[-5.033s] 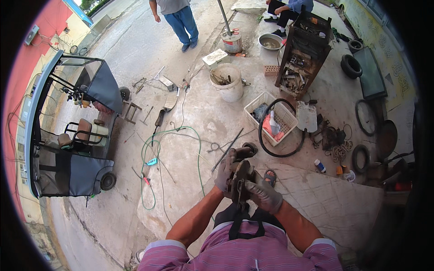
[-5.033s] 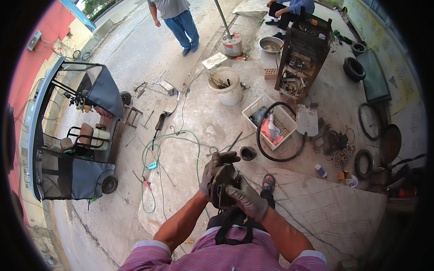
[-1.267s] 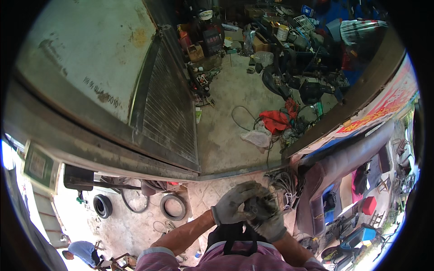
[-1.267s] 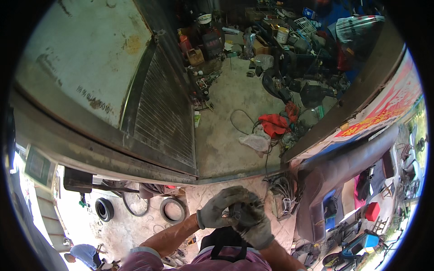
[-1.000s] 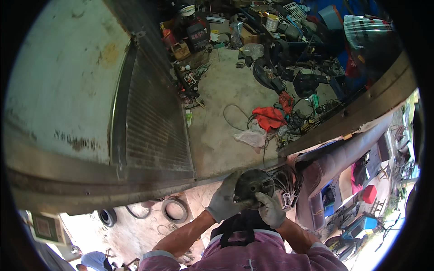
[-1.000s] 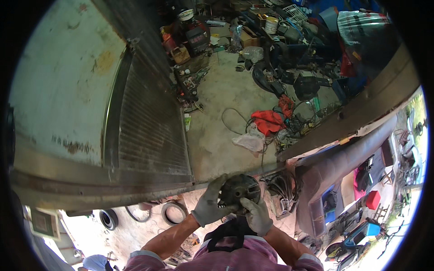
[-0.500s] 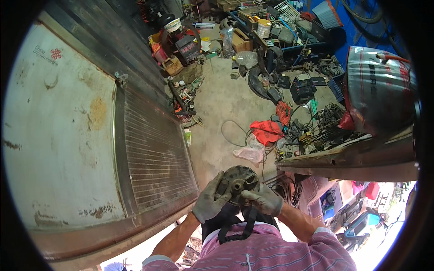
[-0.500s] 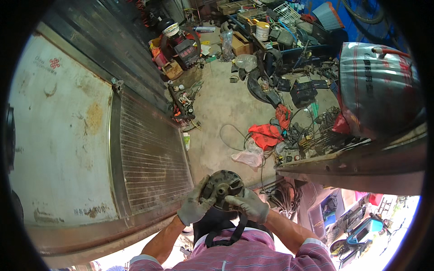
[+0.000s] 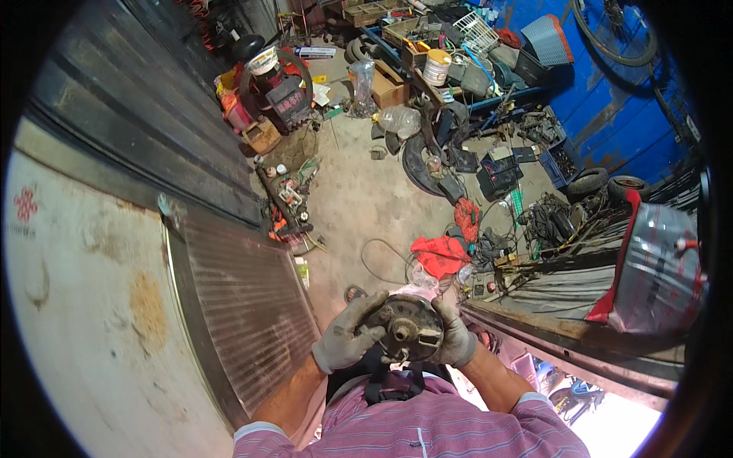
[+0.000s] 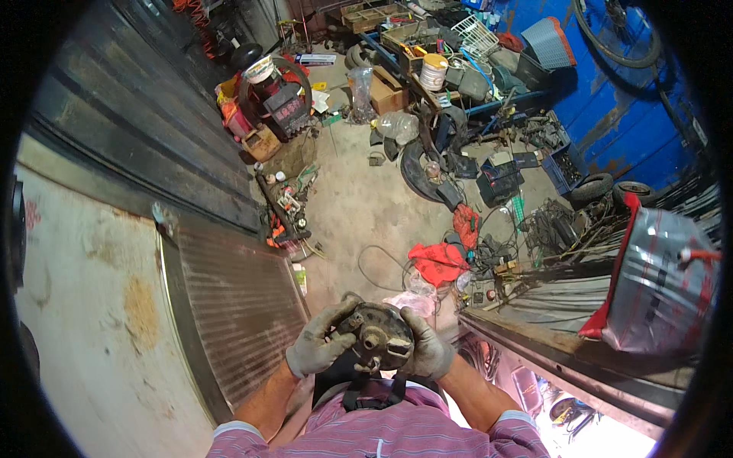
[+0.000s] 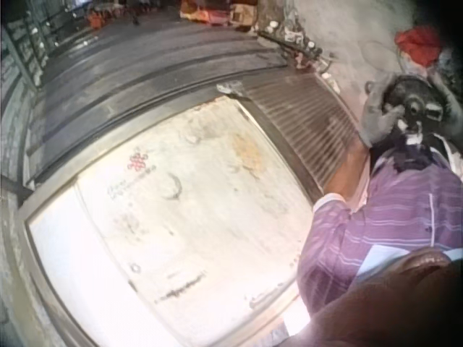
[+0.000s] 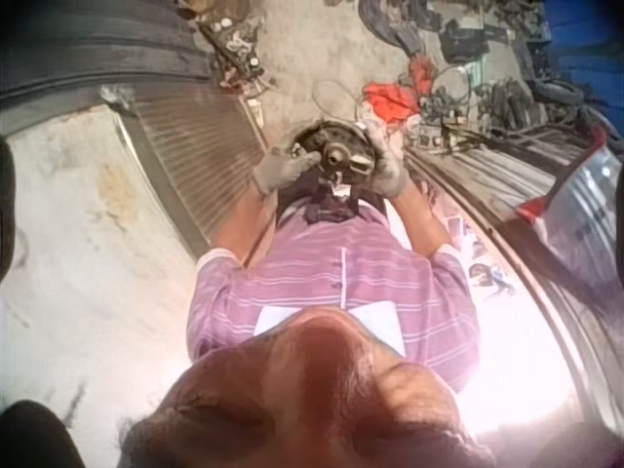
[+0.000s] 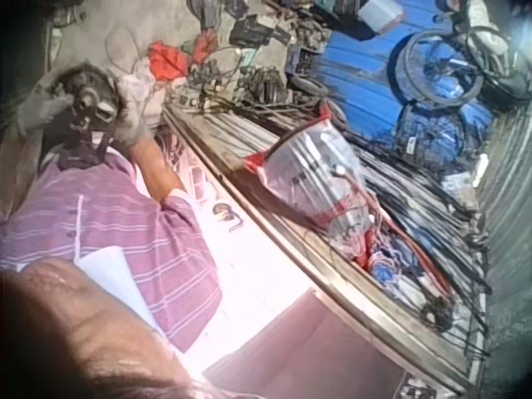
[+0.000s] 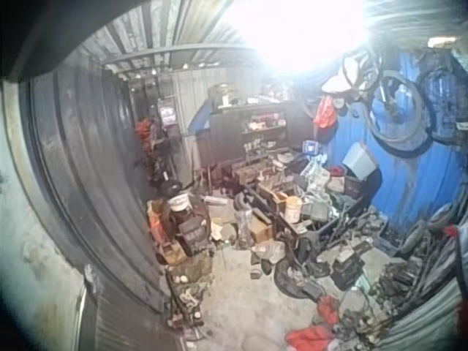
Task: The person picks up a mechanical part, sits on the floor, and uses a metal rod to clean or adjust its interior. They then stand up, walk outside, and continue inspecting the part while holding it with both hands.
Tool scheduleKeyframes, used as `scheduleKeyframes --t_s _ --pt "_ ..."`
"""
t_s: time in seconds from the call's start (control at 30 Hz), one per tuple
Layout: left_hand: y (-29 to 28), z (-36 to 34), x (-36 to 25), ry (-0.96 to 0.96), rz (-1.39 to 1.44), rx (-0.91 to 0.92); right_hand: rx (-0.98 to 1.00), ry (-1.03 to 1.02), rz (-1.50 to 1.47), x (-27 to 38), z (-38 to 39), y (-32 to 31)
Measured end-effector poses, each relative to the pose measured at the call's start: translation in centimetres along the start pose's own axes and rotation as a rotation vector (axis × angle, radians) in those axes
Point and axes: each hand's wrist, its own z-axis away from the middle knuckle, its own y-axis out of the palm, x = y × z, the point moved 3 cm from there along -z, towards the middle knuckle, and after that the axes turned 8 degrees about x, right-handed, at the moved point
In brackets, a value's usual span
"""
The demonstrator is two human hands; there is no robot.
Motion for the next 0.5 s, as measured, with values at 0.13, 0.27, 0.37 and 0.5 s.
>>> scheduleKeyframes --t_s 0.13,0.27,0.37,0.5 --pt "-9.5 -4.1 -2.5 -0.08 -0.008 0.146 -0.02 -0.059 0.131 2.3 -6.4 3.0" --pt "-14.4 -9.3 -4.5 -0.093 0.127 0.112 -0.001 -0.144 -0.005 4.1 -12.5 5.8" --pt "-17.3 -12.3 -7.2 -0.106 0.179 0.071 0.032 -0.108 0.028 7.2 -15.2 9.1" --pt "-21.6 -15.7 -8.3 -0.016 0.155 0.02 -0.004 -0.082 0.102 11.0 -19.8 9.7"
